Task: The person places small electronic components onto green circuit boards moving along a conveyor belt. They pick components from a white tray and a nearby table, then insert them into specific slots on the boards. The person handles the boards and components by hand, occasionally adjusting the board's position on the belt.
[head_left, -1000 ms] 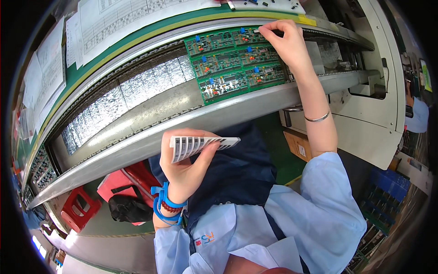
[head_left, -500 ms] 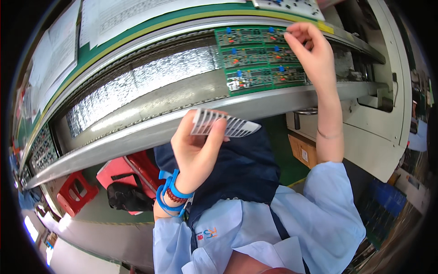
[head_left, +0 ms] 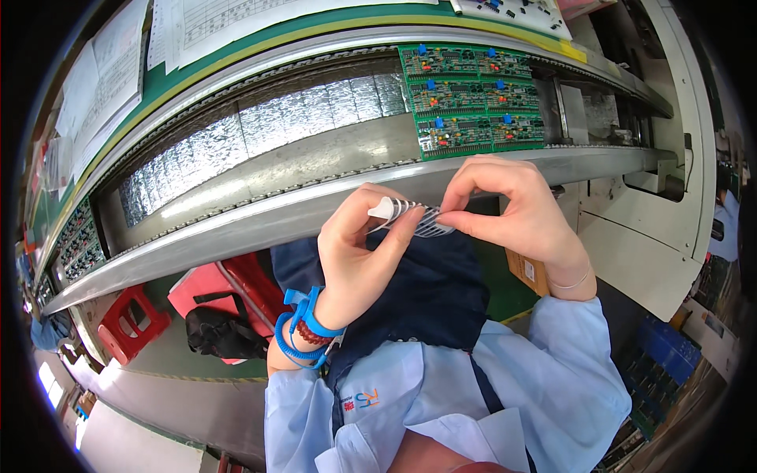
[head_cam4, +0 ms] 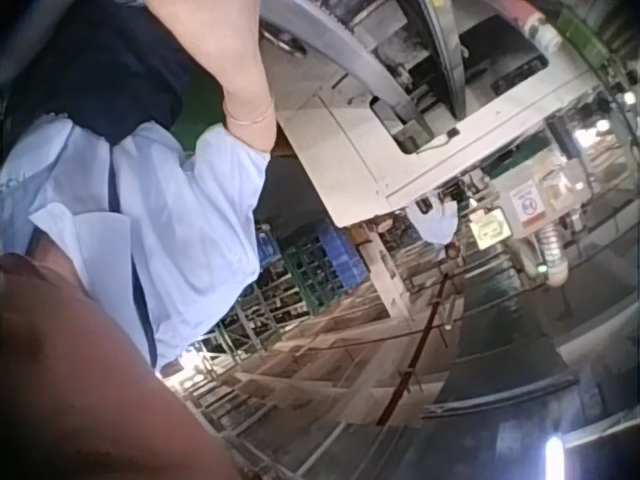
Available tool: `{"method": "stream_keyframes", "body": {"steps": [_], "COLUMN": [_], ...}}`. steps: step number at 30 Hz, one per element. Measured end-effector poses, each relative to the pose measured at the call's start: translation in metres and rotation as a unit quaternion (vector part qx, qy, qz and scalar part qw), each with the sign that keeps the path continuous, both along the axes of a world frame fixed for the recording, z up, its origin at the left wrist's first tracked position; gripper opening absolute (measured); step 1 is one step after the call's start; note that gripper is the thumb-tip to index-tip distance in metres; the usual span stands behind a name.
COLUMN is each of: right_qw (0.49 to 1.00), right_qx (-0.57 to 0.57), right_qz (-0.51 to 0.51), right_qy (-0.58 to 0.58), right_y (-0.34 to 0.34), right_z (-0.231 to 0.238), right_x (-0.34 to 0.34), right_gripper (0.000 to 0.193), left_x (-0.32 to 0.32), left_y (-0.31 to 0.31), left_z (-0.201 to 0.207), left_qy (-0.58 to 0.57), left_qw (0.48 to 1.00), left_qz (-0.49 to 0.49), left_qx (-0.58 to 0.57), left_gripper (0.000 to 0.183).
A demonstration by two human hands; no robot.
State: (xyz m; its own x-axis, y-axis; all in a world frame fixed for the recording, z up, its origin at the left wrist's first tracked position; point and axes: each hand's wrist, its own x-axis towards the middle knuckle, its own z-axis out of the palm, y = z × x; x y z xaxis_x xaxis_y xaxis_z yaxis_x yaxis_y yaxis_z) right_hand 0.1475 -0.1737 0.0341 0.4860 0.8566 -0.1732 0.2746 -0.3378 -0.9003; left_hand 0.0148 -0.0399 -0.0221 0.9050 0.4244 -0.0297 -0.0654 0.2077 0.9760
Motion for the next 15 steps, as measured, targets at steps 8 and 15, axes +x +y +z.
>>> {"method": "stream_keyframes", "body": {"steps": [8, 15], "right_qw": [0.993, 0.955], "right_qx": [-0.017, -0.056], "right_qz": [-0.113, -0.230], "right_qy": [-0.009, -0.179], "right_y": [-0.013, -0.013], "right_z": [0.000, -0.032], "right_x": [0.016, 0.039], "right_gripper": [0.007, 0.023], "left_x": [0.000, 0.001], "left_y": [0.001, 0.000], "left_z": [0.007, 0.006], "left_qy": [0.058, 0.034], "left_qw": [0.998, 0.999], "left_qz": [0.034, 0.021], "left_qx": [-0.005, -0.013], "left_gripper": [0.010, 0.010]}}
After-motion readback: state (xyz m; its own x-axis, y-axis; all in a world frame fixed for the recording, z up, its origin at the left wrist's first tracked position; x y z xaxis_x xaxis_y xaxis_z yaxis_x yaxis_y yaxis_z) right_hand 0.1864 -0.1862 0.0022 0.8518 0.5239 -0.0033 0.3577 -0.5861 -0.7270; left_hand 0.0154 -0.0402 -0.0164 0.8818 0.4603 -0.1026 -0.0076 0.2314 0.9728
